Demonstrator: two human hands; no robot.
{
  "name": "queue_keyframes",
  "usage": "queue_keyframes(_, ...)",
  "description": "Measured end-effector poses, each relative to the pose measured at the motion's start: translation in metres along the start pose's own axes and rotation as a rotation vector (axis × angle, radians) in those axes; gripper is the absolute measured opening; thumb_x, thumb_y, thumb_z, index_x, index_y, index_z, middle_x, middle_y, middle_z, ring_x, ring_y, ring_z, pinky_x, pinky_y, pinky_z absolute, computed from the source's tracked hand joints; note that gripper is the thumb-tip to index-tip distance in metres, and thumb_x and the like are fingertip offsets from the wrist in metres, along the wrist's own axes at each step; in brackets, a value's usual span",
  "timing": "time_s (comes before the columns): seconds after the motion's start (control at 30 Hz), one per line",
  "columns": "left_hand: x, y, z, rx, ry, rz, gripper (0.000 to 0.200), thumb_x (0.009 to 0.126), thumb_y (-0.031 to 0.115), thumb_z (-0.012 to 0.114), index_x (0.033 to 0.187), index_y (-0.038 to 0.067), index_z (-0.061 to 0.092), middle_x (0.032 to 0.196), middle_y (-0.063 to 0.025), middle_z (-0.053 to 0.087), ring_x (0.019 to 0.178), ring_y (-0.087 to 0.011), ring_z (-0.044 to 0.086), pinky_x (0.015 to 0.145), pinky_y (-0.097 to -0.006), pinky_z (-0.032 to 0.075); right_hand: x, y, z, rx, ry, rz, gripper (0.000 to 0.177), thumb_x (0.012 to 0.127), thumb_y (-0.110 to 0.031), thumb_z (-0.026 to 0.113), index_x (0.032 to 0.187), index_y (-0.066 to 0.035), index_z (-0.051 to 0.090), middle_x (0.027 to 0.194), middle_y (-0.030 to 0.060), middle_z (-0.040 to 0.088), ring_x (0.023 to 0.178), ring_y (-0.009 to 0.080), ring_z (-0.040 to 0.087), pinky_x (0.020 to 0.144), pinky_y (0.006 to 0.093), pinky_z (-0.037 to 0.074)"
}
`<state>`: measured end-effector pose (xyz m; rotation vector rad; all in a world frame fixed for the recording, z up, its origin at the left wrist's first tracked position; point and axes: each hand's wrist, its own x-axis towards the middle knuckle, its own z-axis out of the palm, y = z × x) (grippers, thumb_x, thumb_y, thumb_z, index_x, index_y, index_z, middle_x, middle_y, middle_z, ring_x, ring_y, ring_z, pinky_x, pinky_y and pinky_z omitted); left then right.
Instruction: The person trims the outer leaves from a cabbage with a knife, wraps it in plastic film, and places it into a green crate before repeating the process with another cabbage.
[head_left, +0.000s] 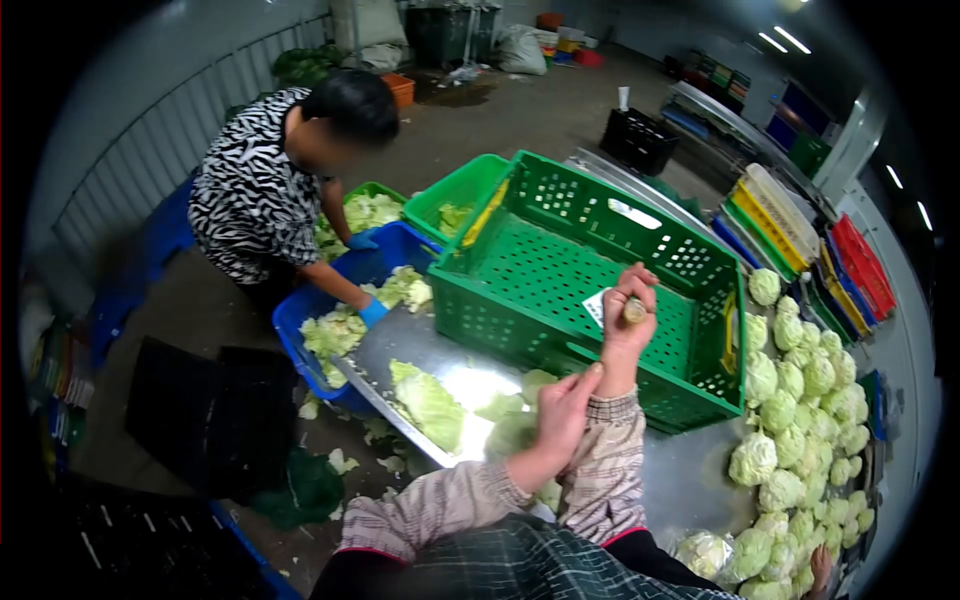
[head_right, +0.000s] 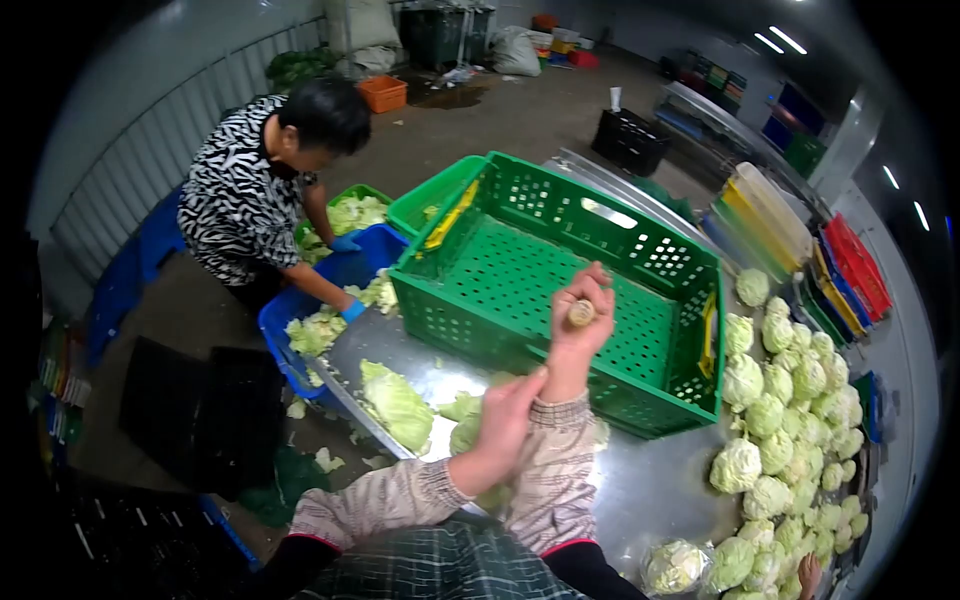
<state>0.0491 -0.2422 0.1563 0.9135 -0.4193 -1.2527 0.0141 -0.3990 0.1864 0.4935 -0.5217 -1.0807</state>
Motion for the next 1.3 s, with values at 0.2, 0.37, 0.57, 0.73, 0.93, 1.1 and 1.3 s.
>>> queue_keyframes(0.2, -0.005, -0.006, -0.014, -0.059, -0.098, -0.058, 0.023, 0.092, 0.016, 0.059, 0.098, -0.005, 0.068, 0.083, -0.001, 0.065, 0.074, -0.0057, 0.056, 0.065, -0.0208, 0.044, -0.001, -0.025, -0.022, -0.16, -0.038, -0.031, 0.036, 0.097, -0.022, 0.046, 0.114, 0.009, 0.044, 0.084, 0.0076, 0.053, 0.051, 0.0096, 0.043, 0.043, 0.0208, 0.039)
queue_keyframes(0.37, -0.019, -0.013, -0.064, 0.313, -0.269, -0.219, 0.026, 0.088, 0.014, 0.066, 0.111, 0.003, 0.067, 0.078, 0.0036, 0.063, 0.063, -0.0021, 0.051, 0.055, -0.0184, 0.041, -0.038, -0.045, -0.015, -0.485, 0.051, -0.063, 0.04, 0.097, -0.028, 0.049, 0.116, 0.008, 0.05, 0.079, 0.0065, 0.055, 0.049, 0.0079, 0.039, 0.041, 0.0218, 0.033)
queue_keyframes(0.57, -0.013, -0.032, -0.145, 1.388, -0.162, 0.556, 0.056, 0.069, 0.031, 0.08, 0.109, -0.003, 0.06, 0.111, -0.0165, 0.059, 0.102, -0.0329, 0.054, 0.084, -0.0425, 0.046, -0.158, -0.064, -0.002, -1.658, 0.35, -0.26, 0.031, 0.095, -0.024, 0.055, 0.111, 0.003, 0.054, 0.072, 0.0093, 0.06, 0.042, 0.0107, 0.046, 0.035, 0.0261, 0.038)
queue_keyframes(0.73, 0.001, -0.037, -0.144, 1.521, -0.292, 0.445, 0.068, 0.072, 0.031, 0.079, 0.124, -0.004, 0.051, 0.113, -0.0187, 0.06, 0.103, -0.0315, 0.058, 0.088, -0.0383, 0.049, -0.24, -0.08, -0.063, -2.24, 0.889, -0.243, 0.031, 0.09, -0.025, 0.062, 0.111, -0.002, 0.065, 0.09, 0.007, 0.067, 0.058, 0.0075, 0.053, 0.055, 0.0228, 0.046)
queue_keyframes(0.93, 0.037, -0.031, -0.19, 0.35, -0.283, -0.392, 0.067, 0.077, 0.019, 0.067, 0.135, -0.002, 0.041, 0.125, -0.0177, 0.056, 0.112, -0.0275, 0.057, 0.096, -0.0371, 0.047, -0.251, -0.056, -0.107, -2.465, 0.258, -0.124, 0.048, 0.084, -0.023, 0.071, 0.127, -0.005, 0.056, 0.109, 0.007, 0.063, 0.075, 0.0107, 0.053, 0.07, 0.0263, 0.048)
queue_keyframes(1.1, 0.018, -0.028, -0.191, -0.205, -0.506, -0.554, 0.083, 0.074, 0.042, 0.062, 0.141, 0.001, 0.037, 0.141, -0.018, 0.044, 0.128, -0.0334, 0.045, 0.108, -0.0458, 0.038, -0.245, -0.022, -0.037, -2.135, 0.579, -0.065, 0.054, 0.077, -0.015, 0.077, 0.127, -0.005, 0.057, 0.108, 0.0005, 0.06, 0.071, 0.0051, 0.046, 0.066, 0.0215, 0.044)
queue_keyframes(1.3, -0.003, -0.005, -0.154, 0.025, -0.32, -0.676, 0.086, 0.088, 0.07, 0.037, 0.146, 0.007, 0.03, 0.146, -0.017, 0.038, 0.131, -0.0354, 0.042, 0.109, -0.0498, 0.034, -0.265, -0.011, -0.038, -2.101, 0.416, -0.197, 0.062, 0.074, -0.014, 0.08, 0.129, -0.003, 0.055, 0.116, 0.0068, 0.059, 0.094, 0.0108, 0.054, 0.083, 0.0252, 0.046)
